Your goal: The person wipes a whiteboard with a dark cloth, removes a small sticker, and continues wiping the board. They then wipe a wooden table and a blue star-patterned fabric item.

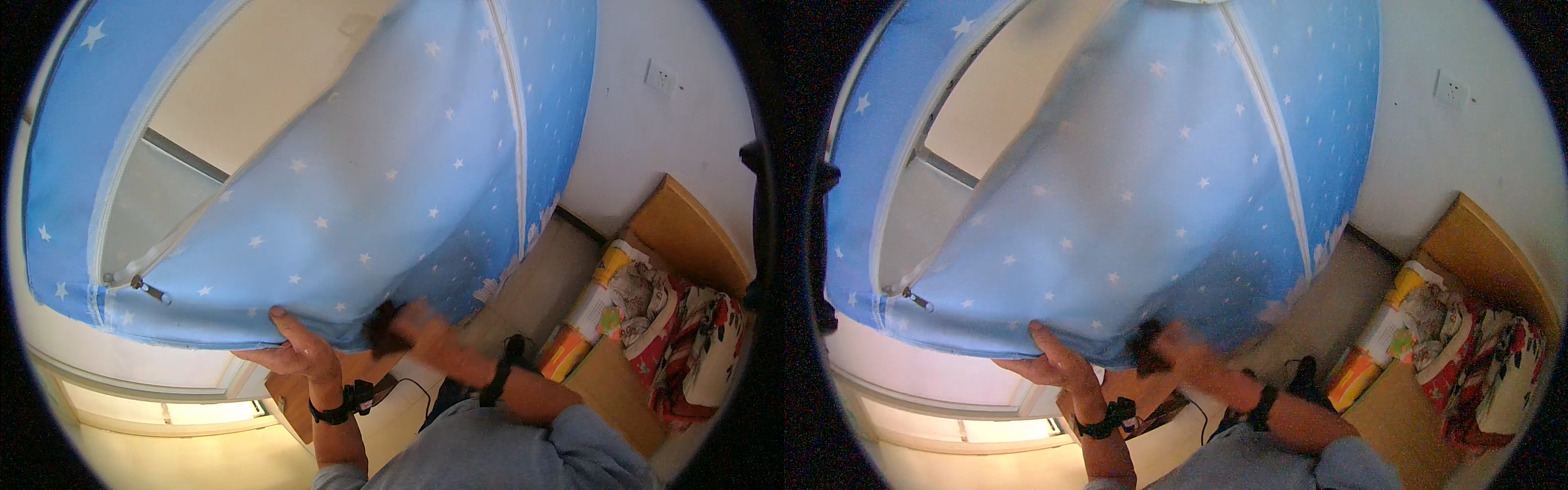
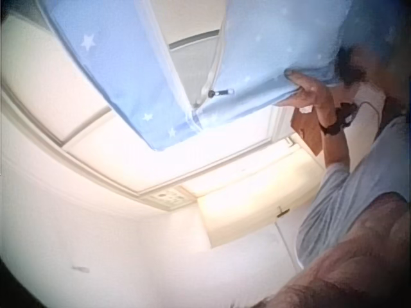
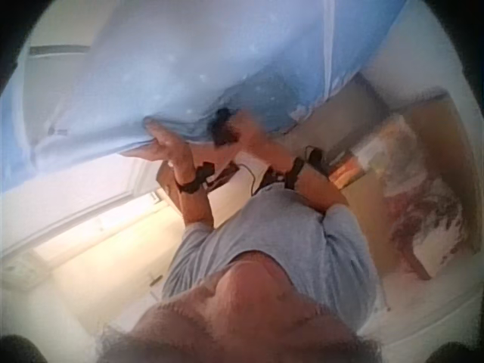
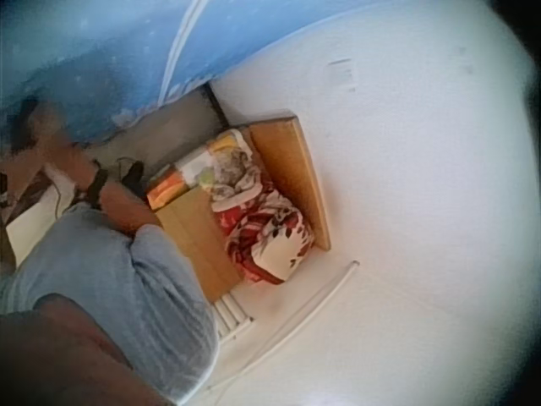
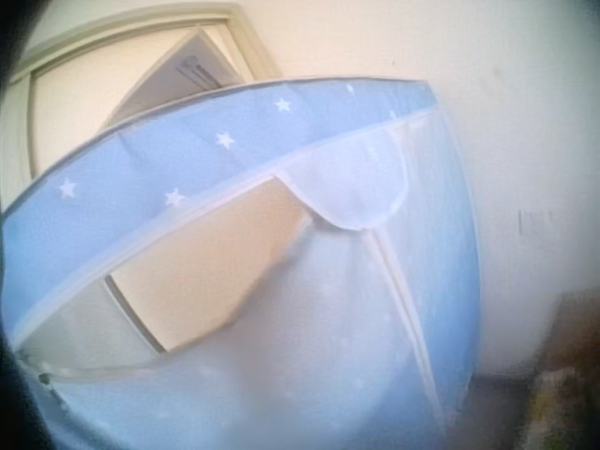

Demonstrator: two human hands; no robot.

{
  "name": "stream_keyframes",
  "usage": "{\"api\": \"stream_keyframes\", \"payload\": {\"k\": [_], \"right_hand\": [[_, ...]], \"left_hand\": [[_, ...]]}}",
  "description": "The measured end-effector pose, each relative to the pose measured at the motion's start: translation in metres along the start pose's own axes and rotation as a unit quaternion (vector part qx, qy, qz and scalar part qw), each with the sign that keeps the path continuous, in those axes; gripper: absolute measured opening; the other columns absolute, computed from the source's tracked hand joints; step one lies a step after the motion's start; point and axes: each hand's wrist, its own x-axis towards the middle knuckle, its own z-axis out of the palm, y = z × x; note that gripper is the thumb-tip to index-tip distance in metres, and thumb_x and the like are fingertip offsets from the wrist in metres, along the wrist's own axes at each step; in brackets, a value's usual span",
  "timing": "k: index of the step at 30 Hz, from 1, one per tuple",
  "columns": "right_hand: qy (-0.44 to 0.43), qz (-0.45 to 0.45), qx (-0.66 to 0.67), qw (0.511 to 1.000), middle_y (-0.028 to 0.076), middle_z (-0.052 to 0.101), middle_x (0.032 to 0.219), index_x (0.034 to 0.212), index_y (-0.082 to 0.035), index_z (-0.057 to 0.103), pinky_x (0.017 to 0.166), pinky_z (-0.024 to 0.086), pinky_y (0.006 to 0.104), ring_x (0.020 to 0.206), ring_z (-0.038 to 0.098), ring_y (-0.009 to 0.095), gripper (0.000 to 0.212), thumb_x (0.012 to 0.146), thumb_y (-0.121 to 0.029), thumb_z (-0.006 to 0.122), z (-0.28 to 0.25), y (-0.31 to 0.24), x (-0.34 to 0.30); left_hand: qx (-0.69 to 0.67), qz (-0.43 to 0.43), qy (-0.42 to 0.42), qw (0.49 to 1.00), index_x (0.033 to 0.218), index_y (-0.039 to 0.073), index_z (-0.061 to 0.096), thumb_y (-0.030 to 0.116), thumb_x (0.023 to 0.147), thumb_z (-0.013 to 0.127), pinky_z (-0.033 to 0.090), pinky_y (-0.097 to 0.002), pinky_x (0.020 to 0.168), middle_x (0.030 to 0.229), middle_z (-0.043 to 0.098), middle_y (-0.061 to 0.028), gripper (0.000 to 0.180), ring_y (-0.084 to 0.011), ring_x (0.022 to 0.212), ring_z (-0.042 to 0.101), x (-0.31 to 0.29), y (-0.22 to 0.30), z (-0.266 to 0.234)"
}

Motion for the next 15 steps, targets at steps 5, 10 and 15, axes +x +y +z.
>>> {"api": "stream_keyframes", "payload": {"k": [5,10,15], "right_hand": [[0.409,0.095,0.039,0.907,0.015,0.067,0.107,0.114,0.0,0.059,0.088,0.053,0.0401,0.098,0.064,0.027,0.023,0.096,-0.013,0.066,-0.136,0.078,0.083],[0.378,0.188,0.197,0.885,0.011,0.068,0.115,0.128,-0.002,0.058,0.089,0.054,0.0378,0.101,0.066,0.022,0.044,0.097,-0.03,0.072,-0.115,0.056,0.098],[0.05,-0.034,0.039,0.997,0.021,0.067,0.114,0.122,-0.004,0.063,0.088,0.055,0.0455,0.101,0.068,0.036,0.046,0.087,-0.03,0.076,0.017,-0.052,0.018]], "left_hand": [[-0.007,-0.021,0.007,1.0,0.155,-0.004,0.023,0.021,0.094,0.068,0.042,-0.0506,0.11,0.146,0.04,-0.0271,0.08,-0.0395,0.132,0.045,-0.003,0.002,0.001],[-0.047,-0.007,-0.006,0.999,0.155,-0.003,0.024,0.018,0.093,0.067,0.043,-0.0506,0.109,0.147,0.04,-0.0278,0.078,-0.0398,0.132,0.046,0.0,0.005,0.006],[-0.033,-0.016,-0.01,0.999,0.151,-0.01,0.02,0.013,0.092,0.065,0.047,-0.0496,0.104,0.137,0.044,-0.0295,0.078,-0.0386,0.126,0.05,0.006,0.009,0.006]]}}
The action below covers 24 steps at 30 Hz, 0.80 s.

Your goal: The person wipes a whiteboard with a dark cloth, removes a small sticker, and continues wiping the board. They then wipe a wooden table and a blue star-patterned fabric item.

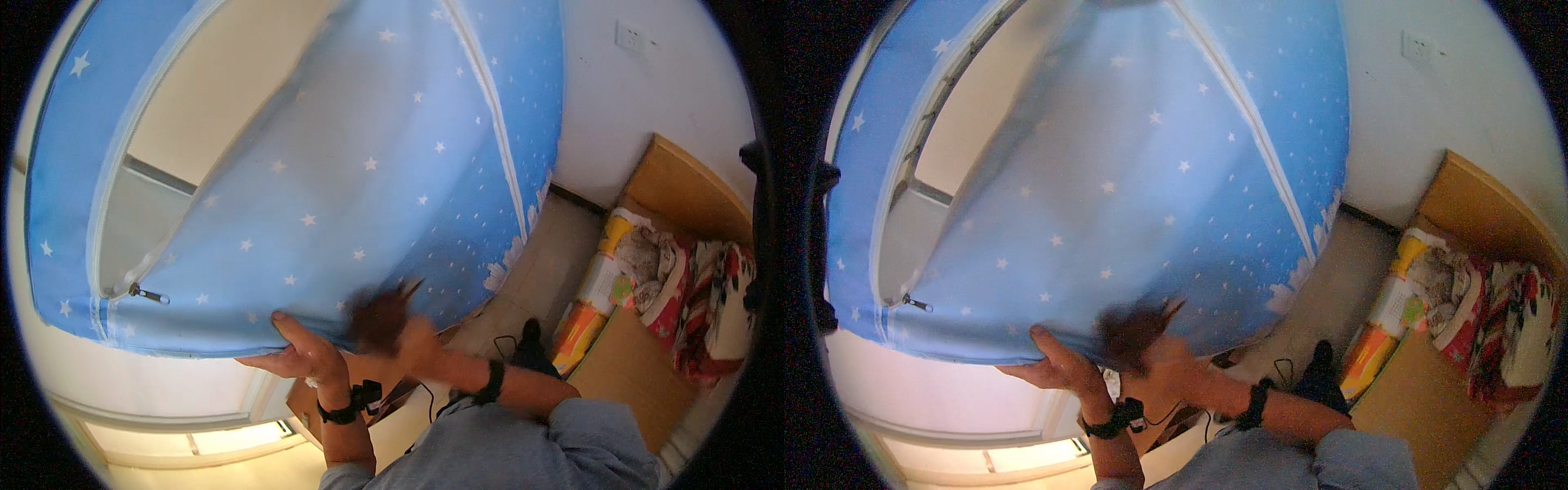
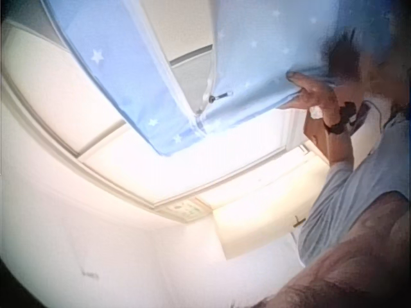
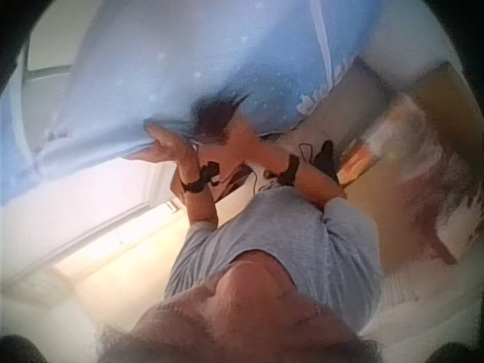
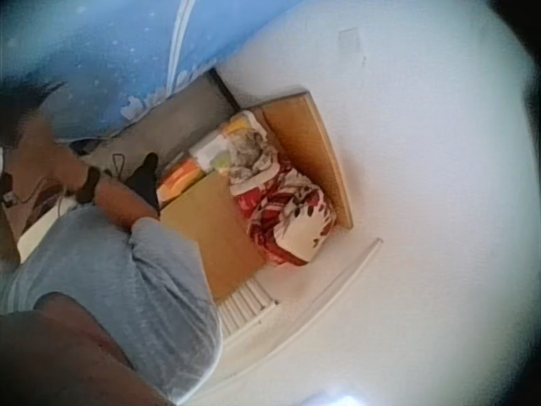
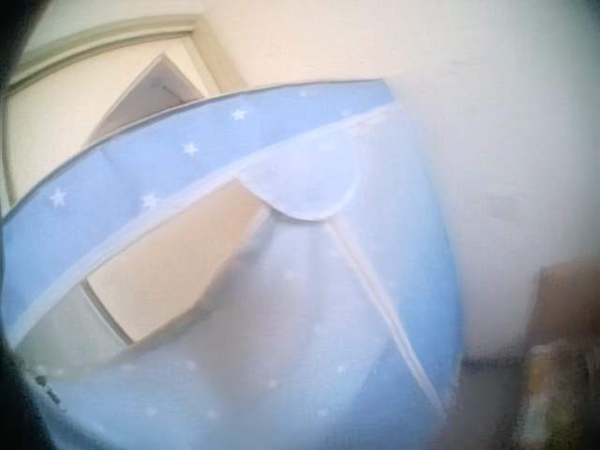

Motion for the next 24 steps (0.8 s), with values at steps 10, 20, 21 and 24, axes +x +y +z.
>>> {"api": "stream_keyframes", "payload": {"k": [10,20,21,24], "right_hand": [[0.386,0.199,-0.014,0.901,0.023,0.071,0.102,0.117,0.003,0.061,0.087,0.057,0.0407,0.098,0.071,0.037,0.036,0.084,0.011,0.049,-0.016,0.1,0.053],[0.287,0.053,-0.009,0.956,0.016,0.067,0.093,0.107,-0.002,0.066,0.075,0.055,0.0434,0.085,0.068,0.04,0.035,0.075,-0.011,0.079,0.094,0.044,-0.061],[0.286,0.109,-0.013,0.952,0.017,0.067,0.094,0.106,-0.002,0.066,0.074,0.055,0.0432,0.085,0.068,0.04,0.033,0.076,-0.009,0.079,0.098,0.063,-0.069],[0.255,0.233,-0.043,0.937,0.023,0.07,0.096,0.109,0.001,0.067,0.074,0.055,0.0447,0.088,0.069,0.04,0.025,0.084,0.0,0.069,0.095,0.14,-0.103]], "left_hand": [[-0.045,-0.009,-0.03,0.998,0.157,-0.004,0.022,0.019,0.084,0.067,0.047,-0.0528,0.108,0.147,0.04,-0.0332,0.089,-0.0454,0.13,0.049,0.01,-0.015,-0.003],[-0.026,-0.005,-0.028,0.999,0.157,-0.003,0.023,0.023,0.083,0.069,0.054,-0.0487,0.098,0.143,0.044,-0.0285,0.091,-0.0408,0.128,0.053,0.001,0.01,-0.002],[-0.032,0.001,-0.027,0.999,0.157,-0.003,0.024,0.023,0.082,0.069,0.054,-0.0487,0.098,0.143,0.044,-0.0281,0.091,-0.0407,0.128,0.053,0.0,0.011,-0.002],[-0.046,0.014,-0.029,0.998,0.156,-0.004,0.026,0.018,0.083,0.067,0.053,-0.049,0.101,0.145,0.044,-0.0282,0.086,-0.0407,0.128,0.053,-0.002,0.009,-0.001]]}}
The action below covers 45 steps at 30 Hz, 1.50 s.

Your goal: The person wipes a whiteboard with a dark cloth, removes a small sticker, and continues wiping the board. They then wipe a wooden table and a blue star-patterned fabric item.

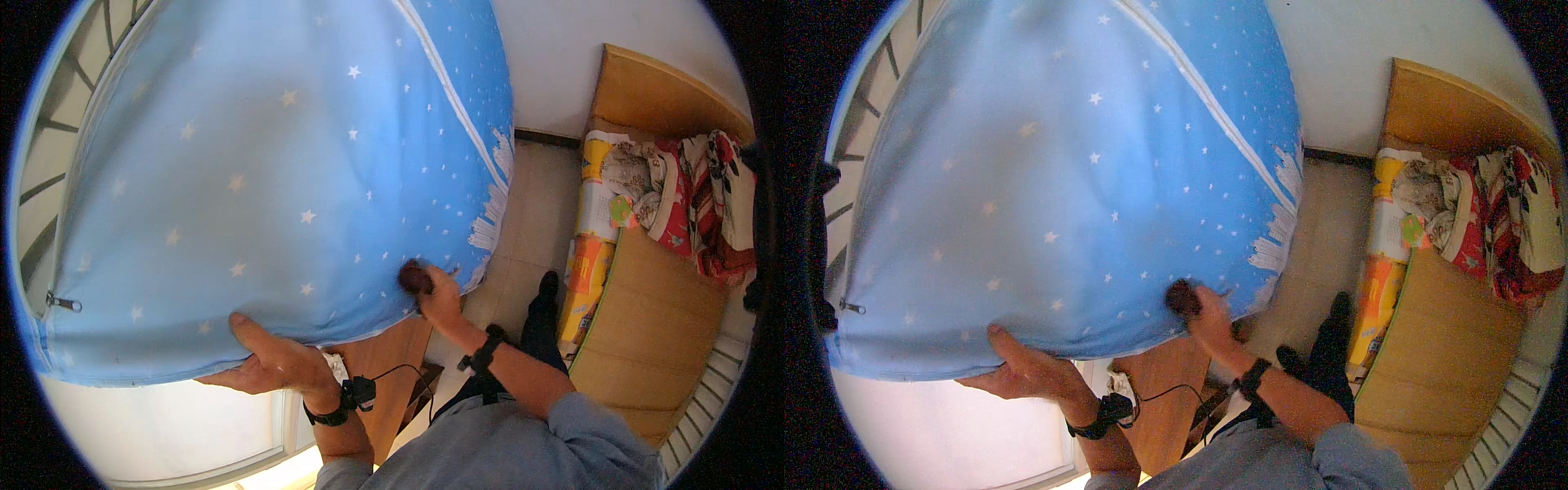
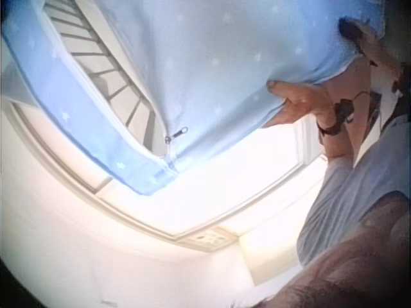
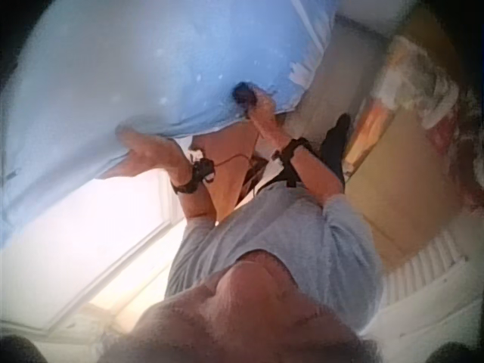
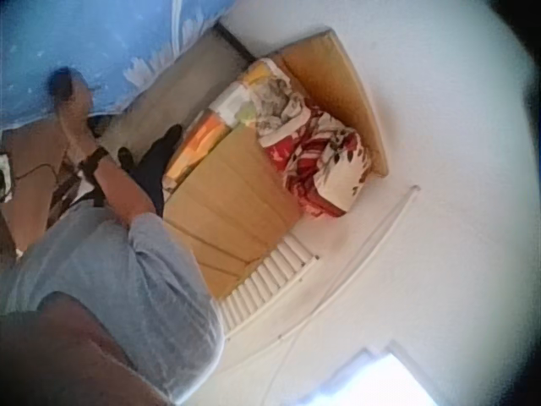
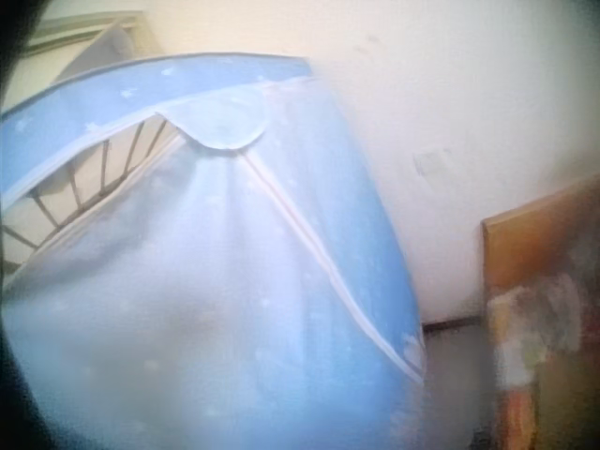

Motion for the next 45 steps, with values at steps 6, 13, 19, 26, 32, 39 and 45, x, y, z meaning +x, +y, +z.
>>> {"api": "stream_keyframes", "payload": {"k": [6,13,19,26,32,39,45], "right_hand": [[-0.022,0.212,-0.033,0.976,0.022,0.072,0.097,0.11,0.001,0.067,0.076,0.054,0.0492,0.091,0.069,0.042,0.024,0.091,-0.013,0.07,-0.011,0.074,-0.033],[0.066,-0.113,0.155,0.979,0.021,0.069,0.102,0.109,0.0,0.068,0.082,0.055,0.0477,0.096,0.067,0.04,0.033,0.078,-0.004,0.078,-0.014,-0.122,0.056],[0.137,-0.181,0.062,0.972,0.02,0.066,0.107,0.111,-0.003,0.066,0.083,0.054,0.0476,0.099,0.065,0.04,0.036,0.078,-0.009,0.078,-0.023,-0.106,0.154],[-0.029,0.21,-0.11,0.971,0.021,0.073,0.112,0.125,-0.003,0.066,0.086,0.055,0.0467,0.1,0.069,0.041,0.035,0.093,-0.019,0.071,-0.032,0.12,0.049],[0.033,0.098,0.125,0.987,0.013,0.071,0.105,0.123,0.001,0.063,0.084,0.054,0.0369,0.095,0.066,0.019,0.031,0.098,-0.016,0.069,-0.026,0.015,0.101],[0.299,-0.246,0.125,0.913,0.02,0.065,0.099,0.112,0.0,0.065,0.079,0.054,0.0428,0.09,0.065,0.042,0.032,0.083,-0.005,0.078,-0.09,-0.162,0.236],[0.218,-0.087,-0.064,0.97,0.025,0.067,0.112,0.129,-0.001,0.058,0.084,0.054,0.0522,0.1,0.065,0.047,0.047,0.084,-0.003,0.07,-0.089,0.012,0.246]], "left_hand": [[0.02,0.026,0.009,0.999,0.154,-0.004,0.029,0.009,0.087,0.063,0.05,-0.0514,0.106,0.148,0.042,-0.0294,0.076,-0.0413,0.127,0.052,-0.006,-0.001,0.002],[-0.009,0.017,-0.002,1.0,0.154,-0.002,0.03,0.011,0.088,0.064,0.05,-0.0529,0.105,0.15,0.041,-0.0291,0.076,-0.0418,0.125,0.054,-0.001,-0.006,-0.002],[0.024,0.027,0.024,0.999,0.153,-0.002,0.033,0.013,0.088,0.064,0.049,-0.0528,0.104,0.149,0.044,-0.0288,0.074,-0.041,0.125,0.054,-0.001,-0.004,-0.001],[0.019,0.019,0.037,0.999,0.153,-0.004,0.032,0.016,0.089,0.064,0.049,-0.0539,0.104,0.149,0.044,-0.0293,0.074,-0.0416,0.126,0.053,-0.009,0.001,0.003],[0.039,0.015,0.025,0.999,0.154,-0.004,0.03,0.018,0.09,0.063,0.05,-0.0543,0.103,0.148,0.043,-0.0302,0.075,-0.0429,0.124,0.054,-0.006,0.0,0.002],[0.027,0.009,0.022,0.999,0.152,-0.004,0.033,0.016,0.09,0.063,0.052,-0.0536,0.102,0.145,0.046,-0.0297,0.072,-0.0419,0.122,0.056,-0.007,0.0,0.003],[0.014,0.033,0.035,0.999,0.151,-0.004,0.035,0.016,0.089,0.065,0.053,-0.0537,0.1,0.144,0.048,-0.0292,0.072,-0.0404,0.121,0.056,-0.005,-0.004,0.002]]}}
